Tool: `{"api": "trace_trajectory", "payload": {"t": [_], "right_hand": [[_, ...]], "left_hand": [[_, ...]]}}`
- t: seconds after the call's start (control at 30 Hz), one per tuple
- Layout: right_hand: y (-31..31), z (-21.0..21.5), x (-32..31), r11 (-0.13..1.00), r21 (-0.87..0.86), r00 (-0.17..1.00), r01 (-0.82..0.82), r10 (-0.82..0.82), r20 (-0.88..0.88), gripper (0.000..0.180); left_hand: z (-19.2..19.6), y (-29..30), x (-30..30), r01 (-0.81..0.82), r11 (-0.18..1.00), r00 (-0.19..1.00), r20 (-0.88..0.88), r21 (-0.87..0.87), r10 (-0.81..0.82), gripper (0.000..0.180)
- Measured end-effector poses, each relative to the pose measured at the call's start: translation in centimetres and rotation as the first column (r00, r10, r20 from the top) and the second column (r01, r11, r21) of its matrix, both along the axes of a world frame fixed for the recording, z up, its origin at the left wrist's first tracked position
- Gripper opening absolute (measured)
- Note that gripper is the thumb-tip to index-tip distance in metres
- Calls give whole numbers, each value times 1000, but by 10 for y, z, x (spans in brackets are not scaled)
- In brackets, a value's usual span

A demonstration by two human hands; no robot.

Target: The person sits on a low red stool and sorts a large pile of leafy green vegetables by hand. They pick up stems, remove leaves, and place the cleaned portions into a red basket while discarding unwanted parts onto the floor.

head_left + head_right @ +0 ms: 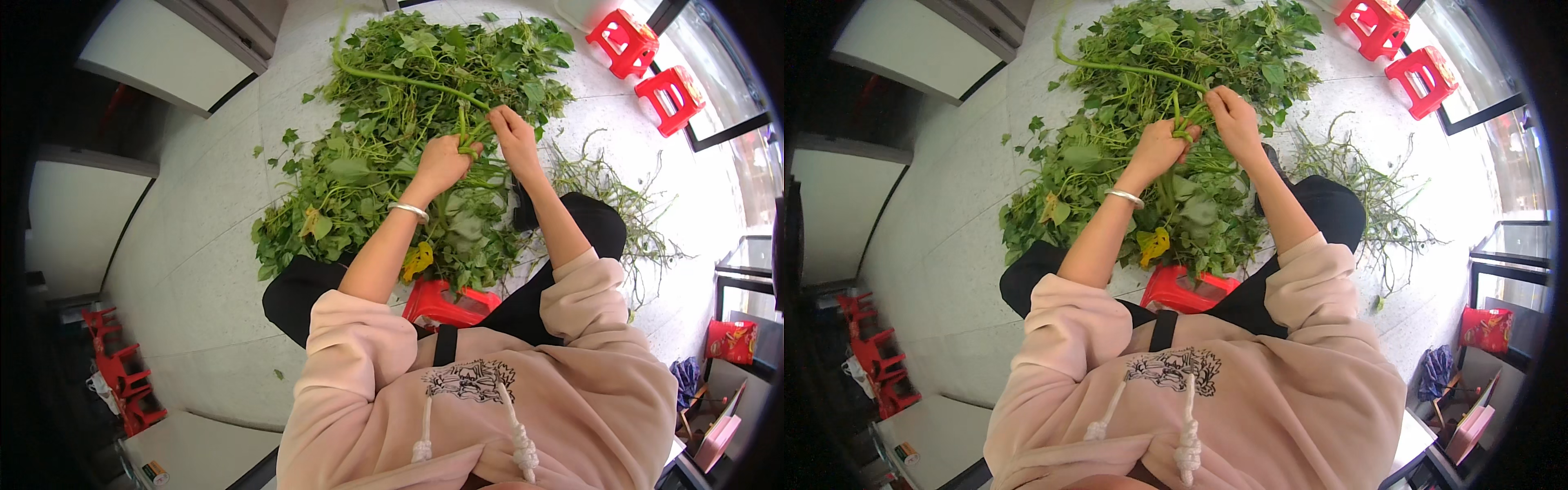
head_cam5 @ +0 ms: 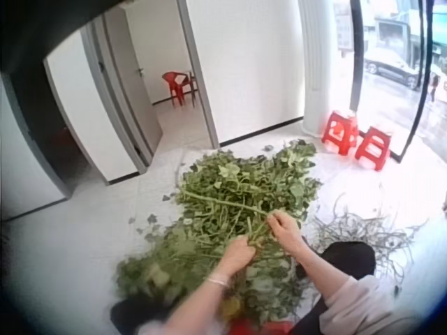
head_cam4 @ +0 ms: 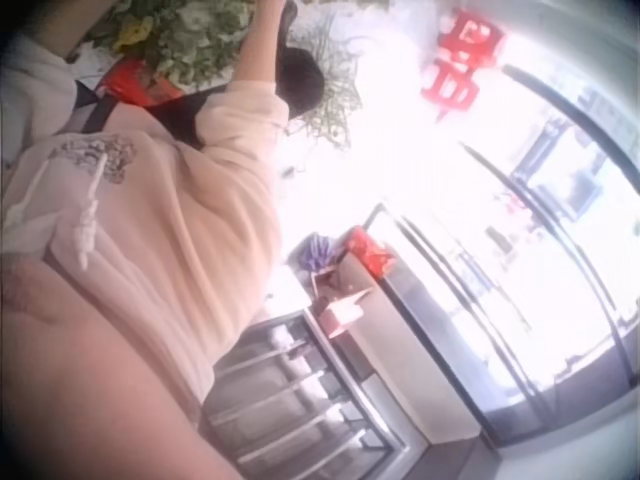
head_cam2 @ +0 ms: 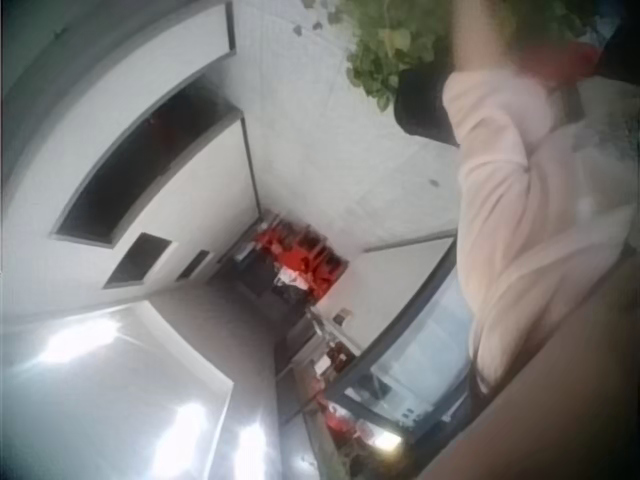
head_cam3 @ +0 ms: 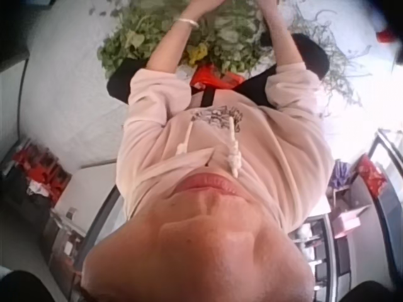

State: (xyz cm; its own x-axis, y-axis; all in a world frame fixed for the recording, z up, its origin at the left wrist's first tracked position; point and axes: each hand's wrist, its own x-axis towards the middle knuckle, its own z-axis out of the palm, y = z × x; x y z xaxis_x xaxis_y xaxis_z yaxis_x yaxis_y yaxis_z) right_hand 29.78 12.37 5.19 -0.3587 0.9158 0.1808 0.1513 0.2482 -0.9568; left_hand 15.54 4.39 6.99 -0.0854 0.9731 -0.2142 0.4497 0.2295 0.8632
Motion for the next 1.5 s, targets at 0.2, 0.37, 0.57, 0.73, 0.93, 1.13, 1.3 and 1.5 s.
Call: {"api": "trace_trajectory", "payload": {"t": [0.2, 0.37, 0.57, 0.73, 0.93, 1.13, 1.3, 1.5], "right_hand": [[34, -30, 38, 957, -281, 970, 65, -127, -206, 29], [34, 34, 24, 905, -365, 874, -220, 17, -485, 26], [39, 90, 26, 837, -298, 731, -459, 165, -663, 23], [24, 104, 4, 810, -286, 627, -512, 125, -769, 18], [25, 70, 9, 915, -125, 643, -384, 168, -747, 14], [18, 22, -12, 929, -211, 703, -304, 70, -707, 13], [0, 5, -31, 899, -336, 766, -283, 1, -642, 16], [-23, 4, -44, 870, -443, 878, -219, -23, -478, 20]], "left_hand": [[22, -4, -44, 3, 1000, 989, -151, 31, 2, 43], [-5, -9, -31, -34, 996, 957, -283, 76, 55, 41], [3, -2, 5, 55, 954, 981, -196, 295, 4, 31], [13, 3, 35, 141, 903, 956, -292, 406, -18, 30], [18, -11, 19, 190, 806, 897, -433, 560, 89, 29], [32, -18, 10, 168, 949, 855, -518, 268, -5, 34], [21, -6, -12, 45, 985, 934, -357, 166, 17, 40], [22, -1, -23, 146, 989, 896, -428, 35, -117, 36]]}}
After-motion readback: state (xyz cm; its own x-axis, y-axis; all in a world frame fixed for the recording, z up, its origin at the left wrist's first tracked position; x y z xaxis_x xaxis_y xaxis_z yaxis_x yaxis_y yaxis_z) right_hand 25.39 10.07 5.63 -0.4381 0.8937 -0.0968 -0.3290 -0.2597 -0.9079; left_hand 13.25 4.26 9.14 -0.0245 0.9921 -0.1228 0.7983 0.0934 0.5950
